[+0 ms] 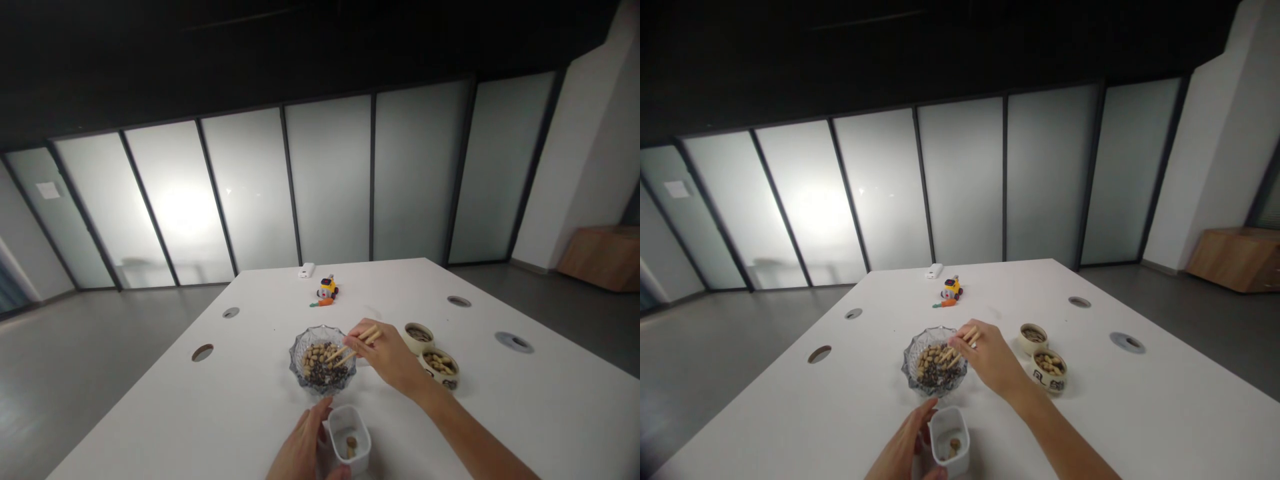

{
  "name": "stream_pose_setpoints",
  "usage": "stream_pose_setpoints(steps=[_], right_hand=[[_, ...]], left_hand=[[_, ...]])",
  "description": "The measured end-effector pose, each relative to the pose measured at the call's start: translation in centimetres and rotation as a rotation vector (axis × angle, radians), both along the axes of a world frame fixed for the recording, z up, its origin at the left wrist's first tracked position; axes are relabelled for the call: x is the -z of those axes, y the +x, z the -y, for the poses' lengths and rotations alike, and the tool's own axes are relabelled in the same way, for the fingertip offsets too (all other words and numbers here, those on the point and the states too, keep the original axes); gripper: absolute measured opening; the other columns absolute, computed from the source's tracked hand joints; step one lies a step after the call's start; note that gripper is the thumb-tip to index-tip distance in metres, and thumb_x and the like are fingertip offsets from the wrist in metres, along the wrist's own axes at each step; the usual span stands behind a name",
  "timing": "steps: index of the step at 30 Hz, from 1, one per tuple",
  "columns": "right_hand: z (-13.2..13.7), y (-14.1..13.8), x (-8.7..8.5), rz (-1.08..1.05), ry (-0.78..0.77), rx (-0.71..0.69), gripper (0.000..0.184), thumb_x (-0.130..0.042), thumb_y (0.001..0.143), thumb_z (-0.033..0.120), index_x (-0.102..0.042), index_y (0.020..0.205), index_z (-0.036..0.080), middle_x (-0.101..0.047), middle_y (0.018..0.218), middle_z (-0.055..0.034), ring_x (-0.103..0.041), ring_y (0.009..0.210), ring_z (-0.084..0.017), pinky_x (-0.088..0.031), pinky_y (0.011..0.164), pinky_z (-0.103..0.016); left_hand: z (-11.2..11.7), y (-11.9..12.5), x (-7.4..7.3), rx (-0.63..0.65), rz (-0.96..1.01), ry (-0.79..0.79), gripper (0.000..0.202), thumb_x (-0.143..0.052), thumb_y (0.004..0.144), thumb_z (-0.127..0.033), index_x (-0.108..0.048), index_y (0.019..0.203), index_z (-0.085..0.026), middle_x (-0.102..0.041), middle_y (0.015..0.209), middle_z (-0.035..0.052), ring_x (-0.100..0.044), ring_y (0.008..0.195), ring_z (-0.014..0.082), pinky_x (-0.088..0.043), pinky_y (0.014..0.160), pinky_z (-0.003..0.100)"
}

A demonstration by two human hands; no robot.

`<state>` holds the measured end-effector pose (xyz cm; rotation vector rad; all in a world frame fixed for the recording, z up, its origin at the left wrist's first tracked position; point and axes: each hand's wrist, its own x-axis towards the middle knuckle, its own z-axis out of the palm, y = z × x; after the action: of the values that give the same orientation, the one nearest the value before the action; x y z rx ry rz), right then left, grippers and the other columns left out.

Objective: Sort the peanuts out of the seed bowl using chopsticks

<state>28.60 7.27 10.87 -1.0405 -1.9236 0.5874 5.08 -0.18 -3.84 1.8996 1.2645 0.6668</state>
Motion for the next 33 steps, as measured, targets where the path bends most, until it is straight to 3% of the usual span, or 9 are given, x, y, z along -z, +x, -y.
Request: stream_pose_setpoints(steps=[5,10,17,26,33], right_hand=[[-0.6,-0.3,1.6,-0.005,0.002,-0.008,0.034,-0.063,0.098,0.045,-0.079,0.080,0.021,-0.075,0.083,-0.0055,-0.069,0.078,-0.022,-0.053,0.079,-0.034],[-0.8,-0.1,2.0,-0.010,0.007,-0.005,0.033,-0.063,0.099,0.044,-0.078,0.079,0.022,-0.074,0.082,-0.0047,-0.069,0.076,-0.022,-0.052,0.076,-0.033],[-1.1,0.3,2.4,-0.050,0.020,-0.035,0.037,-0.061,0.102,0.047,-0.079,0.081,0.022,-0.075,0.083,-0.0052,-0.071,0.077,-0.022,-0.053,0.076,-0.033],[0.9,0.8,3.5,-0.056,0.045,-0.040,0.040,-0.061,0.104,0.050,-0.078,0.081,0.023,-0.073,0.082,-0.0040,-0.068,0.078,-0.021,-0.052,0.075,-0.031],[2.6,3.5,6.5,-0.251,-0.014,0.050,0.048,-0.061,0.102,0.063,-0.077,0.082,0.022,-0.074,0.085,-0.0085,-0.072,0.081,-0.025,-0.061,0.072,-0.034]], left_hand=[[-0.2,0.0,0.3,0.028,0.005,0.004,0.098,-0.079,0.069,-0.020,-0.039,0.159,-0.017,-0.058,0.151,0.0198,-0.063,0.122,0.0332,-0.049,0.108,0.043],[-0.1,0.1,0.4,0.029,0.002,0.040,0.096,-0.080,0.069,-0.022,-0.041,0.157,-0.017,-0.062,0.147,0.0190,-0.067,0.108,0.0308,-0.054,0.101,0.044],[0.1,0.3,-0.4,0.021,-0.024,0.023,0.096,-0.077,0.068,-0.017,-0.042,0.157,-0.016,-0.060,0.148,0.0195,-0.066,0.114,0.0317,-0.052,0.107,0.046],[0.7,0.5,-1.2,0.022,-0.016,0.009,0.096,-0.074,0.069,-0.016,-0.041,0.158,-0.014,-0.060,0.148,0.0198,-0.064,0.115,0.0316,-0.051,0.106,0.045],[0.5,0.6,-1.3,0.022,-0.010,0.012,0.096,-0.076,0.069,-0.016,-0.040,0.158,-0.019,-0.062,0.147,0.0156,-0.063,0.115,0.0312,-0.050,0.107,0.043]])
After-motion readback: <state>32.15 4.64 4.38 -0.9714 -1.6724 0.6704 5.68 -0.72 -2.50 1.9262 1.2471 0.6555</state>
